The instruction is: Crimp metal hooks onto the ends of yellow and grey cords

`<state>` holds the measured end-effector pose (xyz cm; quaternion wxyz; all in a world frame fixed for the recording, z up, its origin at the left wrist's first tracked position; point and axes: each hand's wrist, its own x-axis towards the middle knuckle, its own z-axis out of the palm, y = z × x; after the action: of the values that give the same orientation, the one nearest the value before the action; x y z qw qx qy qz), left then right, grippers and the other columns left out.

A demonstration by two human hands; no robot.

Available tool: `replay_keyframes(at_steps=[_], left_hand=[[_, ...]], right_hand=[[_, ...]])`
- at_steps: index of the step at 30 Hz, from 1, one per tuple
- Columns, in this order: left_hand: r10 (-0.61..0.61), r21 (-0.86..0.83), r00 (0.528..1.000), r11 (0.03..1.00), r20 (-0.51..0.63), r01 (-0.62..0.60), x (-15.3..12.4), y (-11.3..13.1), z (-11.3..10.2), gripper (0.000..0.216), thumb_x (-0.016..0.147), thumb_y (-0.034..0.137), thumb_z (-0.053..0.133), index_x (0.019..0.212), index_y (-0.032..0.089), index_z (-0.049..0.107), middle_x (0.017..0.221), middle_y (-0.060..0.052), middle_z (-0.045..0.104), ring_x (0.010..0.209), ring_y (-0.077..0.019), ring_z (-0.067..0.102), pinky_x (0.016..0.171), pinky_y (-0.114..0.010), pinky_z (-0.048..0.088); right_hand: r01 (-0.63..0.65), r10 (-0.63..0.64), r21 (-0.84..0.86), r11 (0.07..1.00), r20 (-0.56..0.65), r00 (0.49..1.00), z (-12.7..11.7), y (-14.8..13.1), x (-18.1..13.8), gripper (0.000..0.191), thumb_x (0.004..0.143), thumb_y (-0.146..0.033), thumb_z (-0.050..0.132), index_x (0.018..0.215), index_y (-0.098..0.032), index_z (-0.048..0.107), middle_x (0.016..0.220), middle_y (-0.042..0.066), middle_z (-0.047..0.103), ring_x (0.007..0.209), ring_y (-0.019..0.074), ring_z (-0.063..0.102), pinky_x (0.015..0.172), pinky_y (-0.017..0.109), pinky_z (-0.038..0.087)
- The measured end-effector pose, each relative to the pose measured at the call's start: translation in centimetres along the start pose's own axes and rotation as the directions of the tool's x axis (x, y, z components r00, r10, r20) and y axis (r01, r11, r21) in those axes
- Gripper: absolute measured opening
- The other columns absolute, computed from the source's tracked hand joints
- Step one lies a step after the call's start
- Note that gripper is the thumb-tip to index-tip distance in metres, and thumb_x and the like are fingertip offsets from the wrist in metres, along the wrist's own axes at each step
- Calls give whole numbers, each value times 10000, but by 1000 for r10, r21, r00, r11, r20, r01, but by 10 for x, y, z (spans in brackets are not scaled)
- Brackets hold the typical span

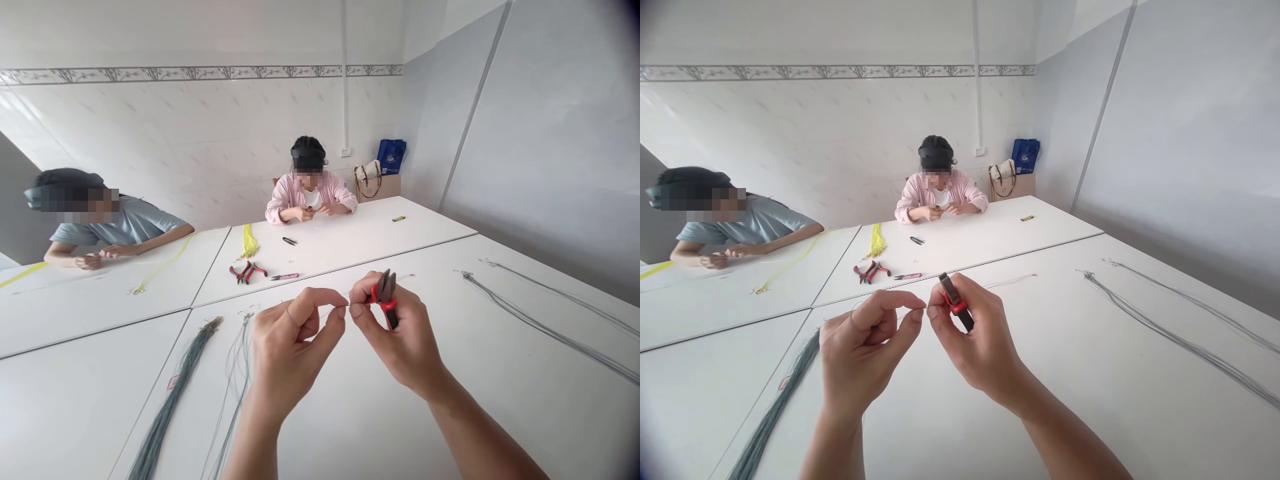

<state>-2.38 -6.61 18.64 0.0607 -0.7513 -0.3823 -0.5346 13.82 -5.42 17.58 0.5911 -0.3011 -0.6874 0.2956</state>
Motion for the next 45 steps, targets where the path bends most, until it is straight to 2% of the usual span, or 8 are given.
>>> replay_keyframes(at_steps=[10, 20, 26, 28, 30, 33, 37, 45], left_hand=[[-57, -37, 997, 998, 54, 59, -1, -2, -1, 139, 879, 117, 675, 915, 250, 660, 601, 88, 211, 485, -70, 218, 448, -200, 239], [27, 71, 998, 997, -48, -24, 2, 0, 4, 140, 851, 98, 663, 858, 236, 648, 578, 95, 228, 471, -60, 225, 447, -191, 259], [28, 64, 999, 998, -46, -25, 0, -5, 3, 164, 854, 88, 672, 892, 245, 644, 595, 94, 232, 479, -63, 239, 459, -189, 271], [10, 65, 998, 998, -69, -5, -1, -8, 2, 167, 861, 89, 677, 905, 249, 650, 596, 95, 229, 478, -63, 245, 464, -187, 278], [-2, 70, 996, 998, -93, 8, -1, -9, 2, 162, 867, 94, 681, 910, 249, 663, 594, 94, 222, 477, -64, 244, 466, -190, 281], [-1, 82, 995, 997, -103, 10, 0, -10, 1, 160, 869, 90, 684, 906, 245, 677, 596, 90, 221, 483, -63, 243, 470, -194, 281], [8, 83, 995, 997, -104, 0, 0, -10, 0, 172, 868, 75, 690, 901, 242, 669, 604, 89, 214, 493, -61, 234, 476, -188, 274], [33, 91, 994, 996, -104, -24, 1, -11, -3, 190, 863, 49, 690, 891, 235, 660, 614, 88, 213, 506, -65, 221, 481, -184, 271]], right_hand=[[9, -8, -25, 1000, 39, 999, -4, 3, 1, 141, 959, -224, 569, 820, -232, 547, 767, -7, 569, 712, 151, 530, 672, 300, 472], [38, -39, -29, 999, -36, 999, 4, 3, 0, 167, 957, -213, 555, 795, -231, 519, 754, -5, 559, 705, 149, 523, 645, 292, 456], [61, -60, -93, 994, 13, 998, -3, 6, 1, 107, 975, -207, 567, 873, -235, 560, 809, -4, 607, 737, 149, 556, 686, 291, 483], [149, -144, -205, 967, 37, 989, -10, 9, 3, 52, 979, -188, 574, 960, -236, 578, 860, 2, 632, 761, 150, 562, 709, 293, 480], [243, -223, -341, 908, 97, 970, -17, 14, 7, 97, 970, -148, 577, 1019, -231, 583, 884, 8, 642, 780, 156, 557, 720, 301, 464], [329, -275, -485, 810, 183, 944, -24, 21, 12, 126, 955, -100, 564, 1007, -213, 586, 855, 15, 640, 773, 166, 543, 705, 311, 435], [385, -320, -549, 742, 215, 923, -26, 25, 14, 127, 937, -77, 564, 964, -200, 583, 790, 2, 621, 727, 161, 510, 672, 302, 407], [414, -350, -620, 666, 230, 908, -25, 24, 14, 147, 911, -56, 568, 905, -203, 556, 744, -20, 603, 697, 150, 486, 649, 280, 373]])
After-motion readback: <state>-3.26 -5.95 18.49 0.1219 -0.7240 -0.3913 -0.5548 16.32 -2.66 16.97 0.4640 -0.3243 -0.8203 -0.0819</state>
